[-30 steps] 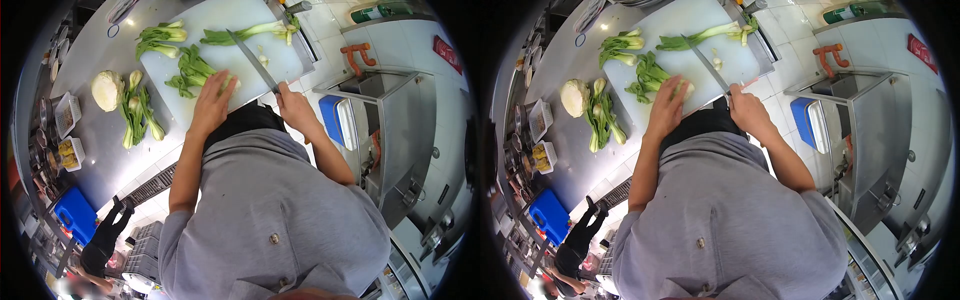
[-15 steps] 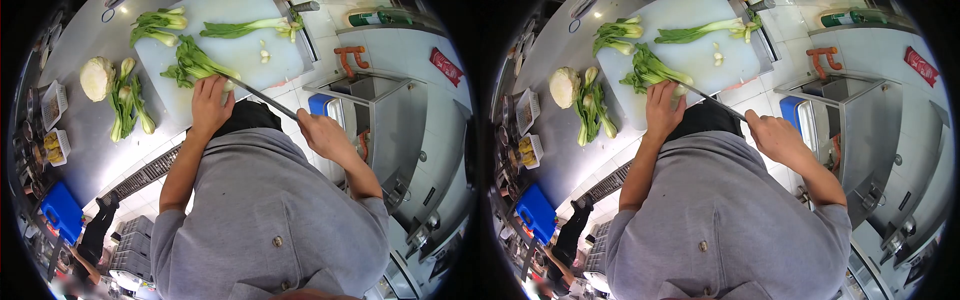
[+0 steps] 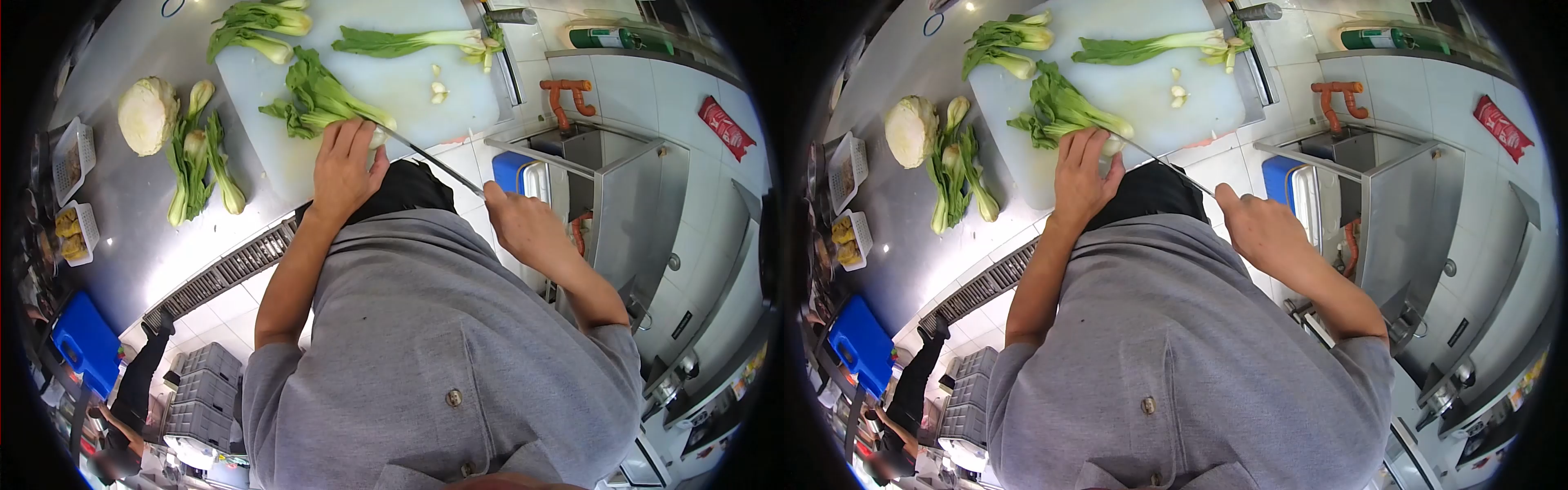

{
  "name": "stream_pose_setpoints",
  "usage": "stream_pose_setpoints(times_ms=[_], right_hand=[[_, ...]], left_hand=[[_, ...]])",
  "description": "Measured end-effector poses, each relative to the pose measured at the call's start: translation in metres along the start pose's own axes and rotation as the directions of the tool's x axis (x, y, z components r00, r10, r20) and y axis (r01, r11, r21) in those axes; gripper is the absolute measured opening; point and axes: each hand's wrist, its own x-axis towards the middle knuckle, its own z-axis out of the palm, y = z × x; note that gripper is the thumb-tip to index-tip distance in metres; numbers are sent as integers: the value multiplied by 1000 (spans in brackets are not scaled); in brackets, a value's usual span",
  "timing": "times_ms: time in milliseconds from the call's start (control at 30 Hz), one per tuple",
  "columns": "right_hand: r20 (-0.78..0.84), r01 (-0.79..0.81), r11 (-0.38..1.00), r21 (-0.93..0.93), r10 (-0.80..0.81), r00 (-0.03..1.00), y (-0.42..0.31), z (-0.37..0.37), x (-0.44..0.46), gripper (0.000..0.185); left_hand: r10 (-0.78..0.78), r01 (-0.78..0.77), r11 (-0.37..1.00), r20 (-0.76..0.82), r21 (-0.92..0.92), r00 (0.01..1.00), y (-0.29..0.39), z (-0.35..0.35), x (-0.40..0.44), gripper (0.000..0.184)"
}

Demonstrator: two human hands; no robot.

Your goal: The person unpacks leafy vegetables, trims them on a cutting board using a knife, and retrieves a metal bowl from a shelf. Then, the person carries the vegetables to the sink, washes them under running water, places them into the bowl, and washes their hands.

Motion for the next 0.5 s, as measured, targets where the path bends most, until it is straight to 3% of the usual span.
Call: stream_pose_setpoints(times_ms=[100, 167, 233, 400, 500], right_hand=[[56, 6, 1000, 30, -8, 998, 4, 14, 16, 15], [-52, 57, 995, 80, -53, 997, 8, 34, 30, 17], [-226, 219, 963, 154, -182, 957, 13, 82, 74, 18], [-215, 148, 977, 156, -112, 970, -16, 67, 109, 16], [-200, 142, 972, 187, -103, 974, -3, 64, 118, 16]], left_hand=[[5, -5, 1000, 9, -1, 1000, -3, -1, 0, 41], [2, -2, 999, 20, -35, 1000, -5, -3, -1, 42], [-16, 18, 999, 42, -51, 999, -5, -6, -4, 44], [-55, 62, 996, 96, -71, 994, -8, -15, -8, 45], [-153, 154, 988, 205, 15, 967, -10, -24, -13, 44]])
